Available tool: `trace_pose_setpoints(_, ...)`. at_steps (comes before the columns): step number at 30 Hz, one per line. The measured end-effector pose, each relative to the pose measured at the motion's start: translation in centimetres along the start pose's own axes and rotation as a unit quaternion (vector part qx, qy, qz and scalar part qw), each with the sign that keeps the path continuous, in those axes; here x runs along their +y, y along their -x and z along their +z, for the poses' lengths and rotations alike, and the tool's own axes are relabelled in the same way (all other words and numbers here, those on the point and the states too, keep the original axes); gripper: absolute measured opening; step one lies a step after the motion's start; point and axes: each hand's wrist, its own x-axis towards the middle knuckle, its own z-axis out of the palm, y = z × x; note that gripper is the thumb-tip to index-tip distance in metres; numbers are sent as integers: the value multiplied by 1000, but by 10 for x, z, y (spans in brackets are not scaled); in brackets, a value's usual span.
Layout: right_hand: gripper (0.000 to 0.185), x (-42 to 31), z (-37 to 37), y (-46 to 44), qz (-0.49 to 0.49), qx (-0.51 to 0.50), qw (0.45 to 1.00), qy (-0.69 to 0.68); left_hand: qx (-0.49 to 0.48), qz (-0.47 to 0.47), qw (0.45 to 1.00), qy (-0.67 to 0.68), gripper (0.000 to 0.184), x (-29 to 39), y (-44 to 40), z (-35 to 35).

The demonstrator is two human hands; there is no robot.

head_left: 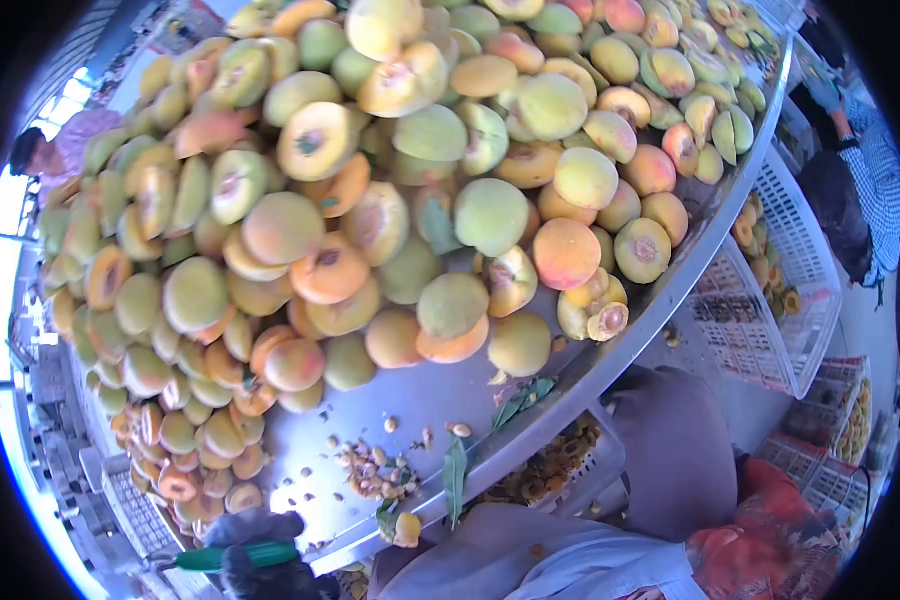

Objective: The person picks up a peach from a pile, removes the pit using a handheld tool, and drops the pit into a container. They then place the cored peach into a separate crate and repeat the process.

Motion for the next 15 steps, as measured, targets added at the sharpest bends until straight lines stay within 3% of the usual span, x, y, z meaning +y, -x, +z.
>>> trace_pose_setpoints(1,32,-15,-9,-7,-42,13,998,-53,-106,-21,993,-42,33,4,11,-15)
trace_pose_setpoints(2,32,-37,-20,-14,-89,11,993,-79,-36,-27,991,-123,30,5,32,-9)
trace_pose_setpoints(3,34,-108,-8,16,-131,-5,991,-37,-150,-32,987,-46,25,7,45,-9)
trace_pose_setpoints(4,36,-178,6,53,-169,-16,986,2,-215,13,955,-205,33,7,57,-21)
trace_pose_setpoints(5,35,-220,20,75,-264,-57,954,-130,-174,-145,974,-26,38,20,73,2)
trace_pose_setpoints(6,35,-267,37,111,-351,-98,895,-258,-170,-140,972,84,32,14,87,11)
trace_pose_setpoints(8,38,-349,77,224,-471,-214,854,-45,-264,-176,947,44,32,8,100,20)
trace_pose_setpoints(9,46,-361,97,251,-442,-314,839,-27,-319,-77,942,-70,29,3,104,29)
trace_pose_setpoints(10,48,-363,117,270,-379,-390,839,-5,-333,-65,937,-84,31,1,107,41)
trace_pose_setpoints(11,48,-349,153,262,-490,-390,779,35,-332,-54,938,-82,31,4,110,52)
trace_pose_setpoints(12,49,-338,187,253,-591,-382,707,74,-331,58,921,-199,34,6,110,61)
trace_pose_setpoints(13,49,-342,201,271,-595,-381,703,74,-320,166,879,-312,37,8,108,67)
trace_pose_setpoints(14,49,-348,214,290,-446,-453,766,-96,-318,169,879,-311,37,10,104,71)
trace_pose_setpoints(15,49,-353,224,301,-268,-498,783,-260,-318,127,875,-343,41,12,98,75)
